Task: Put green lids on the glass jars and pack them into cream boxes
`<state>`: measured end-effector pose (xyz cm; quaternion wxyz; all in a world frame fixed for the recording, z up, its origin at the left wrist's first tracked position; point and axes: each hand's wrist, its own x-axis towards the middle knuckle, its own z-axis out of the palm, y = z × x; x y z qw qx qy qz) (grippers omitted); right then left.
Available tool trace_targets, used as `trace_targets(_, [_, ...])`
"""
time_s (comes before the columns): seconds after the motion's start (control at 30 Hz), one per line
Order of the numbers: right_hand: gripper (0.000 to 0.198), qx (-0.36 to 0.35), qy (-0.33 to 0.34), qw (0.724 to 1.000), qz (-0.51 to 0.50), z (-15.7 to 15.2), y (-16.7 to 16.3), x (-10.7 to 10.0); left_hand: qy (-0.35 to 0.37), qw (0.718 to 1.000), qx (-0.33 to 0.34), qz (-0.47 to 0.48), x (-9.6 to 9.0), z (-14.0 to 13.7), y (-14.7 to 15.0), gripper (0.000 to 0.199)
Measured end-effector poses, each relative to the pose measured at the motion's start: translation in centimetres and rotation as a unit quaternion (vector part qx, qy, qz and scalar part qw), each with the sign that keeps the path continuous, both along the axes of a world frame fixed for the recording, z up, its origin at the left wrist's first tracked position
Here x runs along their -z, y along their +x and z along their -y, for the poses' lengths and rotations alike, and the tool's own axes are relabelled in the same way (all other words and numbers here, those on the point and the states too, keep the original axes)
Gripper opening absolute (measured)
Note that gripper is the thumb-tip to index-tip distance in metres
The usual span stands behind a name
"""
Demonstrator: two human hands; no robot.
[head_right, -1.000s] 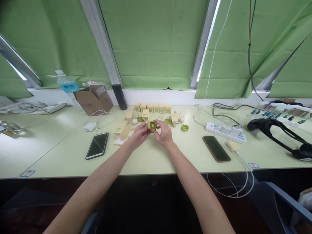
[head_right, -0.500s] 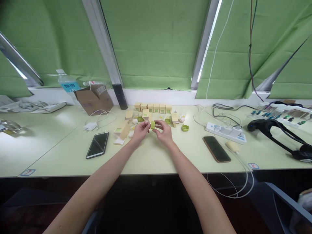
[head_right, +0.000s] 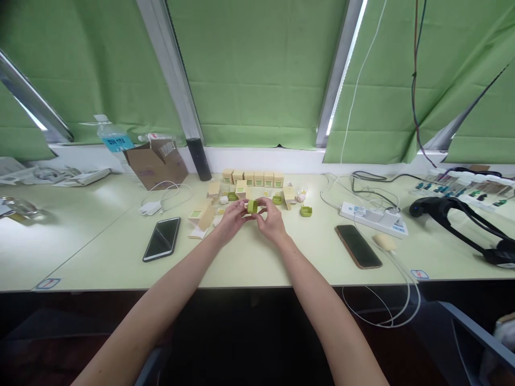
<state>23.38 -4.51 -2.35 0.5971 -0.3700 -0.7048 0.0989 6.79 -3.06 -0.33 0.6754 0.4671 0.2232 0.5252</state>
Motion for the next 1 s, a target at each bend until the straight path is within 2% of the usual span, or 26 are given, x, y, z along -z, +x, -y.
trace_targets(0.13, [0.024,0.025,0.036,0.998,0.053,0.14,-0.16,0.15,-0.005,0.998,0.068,0.016,-0.41,0.55,0.07,0.04])
trace_targets(0.23, [0.016,0.049,0.083,0.993,0.071,0.36,-0.3,-0.03,-0.02,0.995,0.08,0.055,-0.27,0.5,0.11,0.035])
trace_targets(0.37, [0.015,0.065,0.127,0.985,0.097,0.67,-0.36,-0.41,-0.04,0.991,0.087,0.095,0.11,0.26,0.15,0.025])
trace_targets(1.0, [0.026,0.087,0.159,0.971,0.155,0.94,-0.46,-0.58,-0.037,0.989,0.108,0.09,-0.44,0.48,-0.26,0.027])
